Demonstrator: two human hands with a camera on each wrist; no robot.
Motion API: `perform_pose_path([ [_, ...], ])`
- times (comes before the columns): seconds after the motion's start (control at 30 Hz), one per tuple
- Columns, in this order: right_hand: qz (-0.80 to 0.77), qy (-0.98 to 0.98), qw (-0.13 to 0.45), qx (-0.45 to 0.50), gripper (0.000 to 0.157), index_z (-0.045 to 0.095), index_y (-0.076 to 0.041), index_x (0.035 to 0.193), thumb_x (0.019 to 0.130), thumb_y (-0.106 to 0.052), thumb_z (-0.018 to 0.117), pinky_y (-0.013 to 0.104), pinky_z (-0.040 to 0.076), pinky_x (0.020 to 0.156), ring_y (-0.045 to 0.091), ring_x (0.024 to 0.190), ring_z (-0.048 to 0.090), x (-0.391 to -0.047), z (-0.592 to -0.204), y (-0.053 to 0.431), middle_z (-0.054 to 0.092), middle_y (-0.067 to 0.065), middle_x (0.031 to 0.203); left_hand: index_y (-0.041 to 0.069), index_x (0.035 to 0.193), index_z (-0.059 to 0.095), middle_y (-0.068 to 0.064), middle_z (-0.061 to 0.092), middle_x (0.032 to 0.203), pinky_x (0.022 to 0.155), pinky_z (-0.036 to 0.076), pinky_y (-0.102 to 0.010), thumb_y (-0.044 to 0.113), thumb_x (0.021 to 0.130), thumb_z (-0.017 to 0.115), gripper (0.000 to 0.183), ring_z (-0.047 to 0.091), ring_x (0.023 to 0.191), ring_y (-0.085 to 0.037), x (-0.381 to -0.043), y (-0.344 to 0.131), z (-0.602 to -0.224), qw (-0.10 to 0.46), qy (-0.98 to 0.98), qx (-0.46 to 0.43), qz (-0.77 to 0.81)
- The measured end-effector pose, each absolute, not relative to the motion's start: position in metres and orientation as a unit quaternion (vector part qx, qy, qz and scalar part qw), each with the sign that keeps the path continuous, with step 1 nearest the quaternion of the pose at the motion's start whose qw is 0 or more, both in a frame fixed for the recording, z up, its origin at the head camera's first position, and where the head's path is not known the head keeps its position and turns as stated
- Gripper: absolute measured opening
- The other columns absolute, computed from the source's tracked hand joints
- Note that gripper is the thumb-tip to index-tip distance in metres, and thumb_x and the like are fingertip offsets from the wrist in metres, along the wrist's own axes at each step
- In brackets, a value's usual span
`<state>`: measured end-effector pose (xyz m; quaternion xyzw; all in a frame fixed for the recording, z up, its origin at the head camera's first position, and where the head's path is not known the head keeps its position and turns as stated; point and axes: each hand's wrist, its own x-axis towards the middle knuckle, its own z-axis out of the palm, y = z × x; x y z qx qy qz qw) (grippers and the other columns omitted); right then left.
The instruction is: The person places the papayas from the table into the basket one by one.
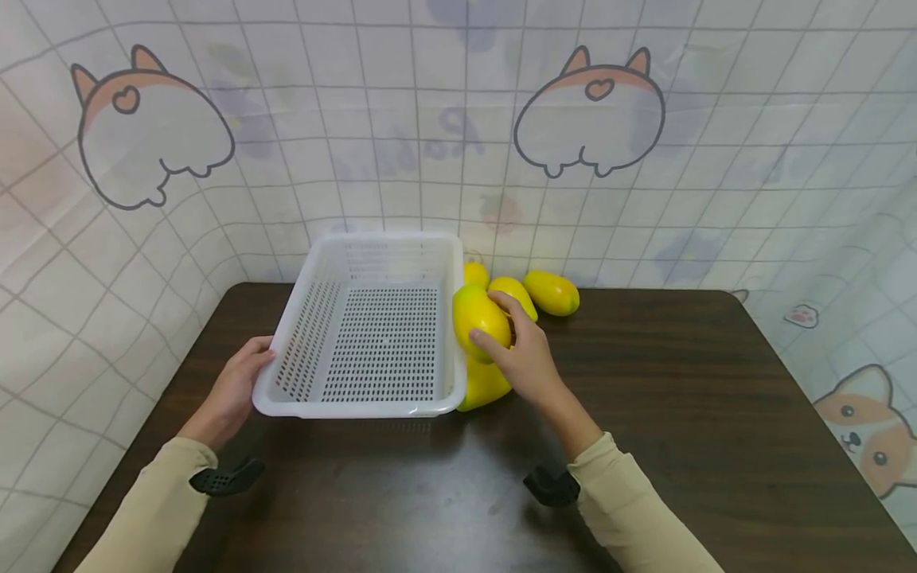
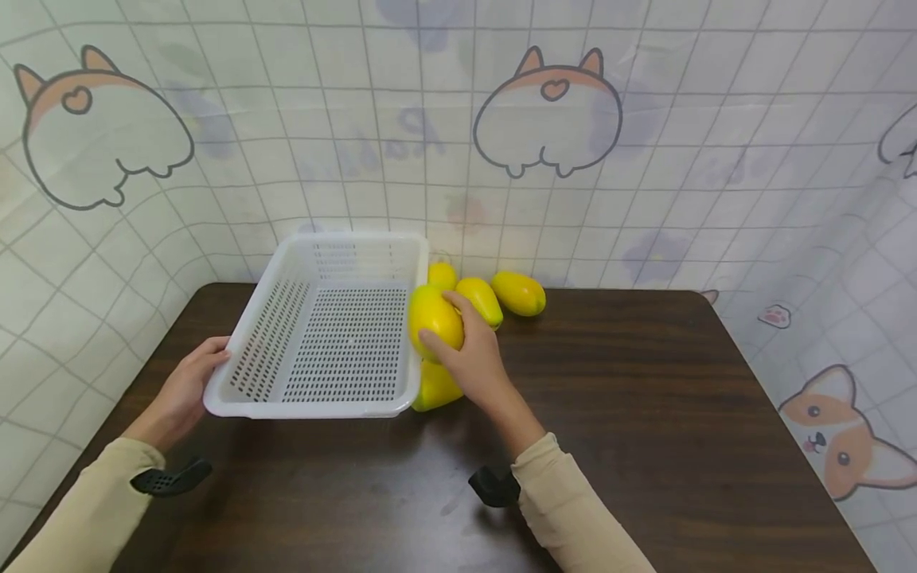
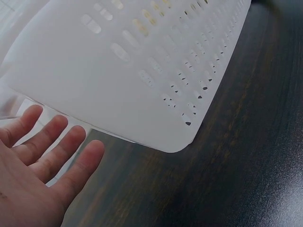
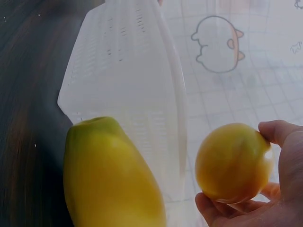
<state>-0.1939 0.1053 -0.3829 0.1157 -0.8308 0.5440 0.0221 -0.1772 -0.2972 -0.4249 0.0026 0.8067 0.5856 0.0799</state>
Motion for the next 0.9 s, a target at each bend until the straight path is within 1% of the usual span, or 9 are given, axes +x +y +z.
perform_pose_path([
  [0.13, 0.543, -0.831, 0.021, 0.117, 0.064, 0.037, -0.021, 0.145, 0.09, -0.039, 0.063, 0.047, 0.05, 0.093, 0.028, 0.114, 0.055, -0.195, -0.383, 0.102, 0.053, 0.01, 0.134, 0.008, 0.142, 0.03, 0.006, 0.05, 0.118, 0.081, 0.049, -0.024, 0.038, 0.106, 0.024, 0.047, 0.059, 0.097, -0.002, -0.177, -0.297, -0.425, 0.08, 0.811, 0.001, 0.579],
  [0.37, 0.55, -0.826, 0.014, 0.121, 0.065, 0.037, -0.021, 0.145, 0.089, -0.039, 0.064, 0.046, 0.051, 0.092, 0.028, 0.117, 0.055, -0.197, -0.384, 0.096, 0.052, 0.009, 0.134, 0.008, 0.141, 0.031, 0.007, 0.051, 0.117, 0.082, 0.049, -0.025, 0.038, 0.106, 0.023, 0.047, 0.059, 0.097, -0.002, -0.176, -0.296, -0.425, 0.074, 0.815, 0.003, 0.575],
  [0.53, 0.548, -0.827, 0.012, 0.124, 0.065, 0.037, -0.023, 0.145, 0.089, -0.04, 0.064, 0.045, 0.051, 0.09, 0.027, 0.118, 0.055, -0.196, -0.384, 0.092, 0.051, 0.008, 0.136, 0.009, 0.141, 0.031, 0.004, 0.05, 0.12, 0.083, 0.048, -0.024, 0.038, 0.106, 0.022, 0.047, 0.058, 0.098, -0.002, -0.176, -0.296, -0.426, 0.075, 0.819, 0.006, 0.57],
  [0.77, 0.543, -0.828, 0.021, 0.14, 0.064, 0.037, -0.021, 0.145, 0.09, -0.038, 0.064, 0.046, 0.052, 0.09, 0.03, 0.12, 0.055, -0.195, -0.383, 0.088, 0.049, 0.01, 0.14, 0.008, 0.141, 0.03, 0.006, 0.05, 0.119, 0.082, 0.048, -0.024, 0.038, 0.106, 0.023, 0.047, 0.058, 0.099, -0.003, -0.177, -0.296, -0.425, 0.076, 0.813, 0.013, 0.577],
  [0.87, 0.543, -0.828, 0.018, 0.141, 0.064, 0.037, -0.021, 0.145, 0.09, -0.037, 0.064, 0.046, 0.051, 0.091, 0.031, 0.121, 0.054, -0.195, -0.384, 0.086, 0.048, 0.009, 0.14, 0.008, 0.142, 0.03, 0.004, 0.049, 0.12, 0.082, 0.048, -0.024, 0.038, 0.106, 0.023, 0.048, 0.057, 0.098, -0.002, -0.177, -0.296, -0.425, 0.077, 0.815, 0.009, 0.575],
  [0.9, 0.543, -0.827, 0.017, 0.142, 0.063, 0.037, -0.021, 0.145, 0.09, -0.037, 0.064, 0.046, 0.051, 0.091, 0.031, 0.121, 0.054, -0.195, -0.385, 0.086, 0.048, 0.009, 0.141, 0.008, 0.143, 0.029, 0.001, 0.049, 0.122, 0.082, 0.048, -0.024, 0.038, 0.106, 0.023, 0.048, 0.057, 0.099, -0.002, -0.177, -0.296, -0.426, 0.078, 0.816, 0.008, 0.573],
])
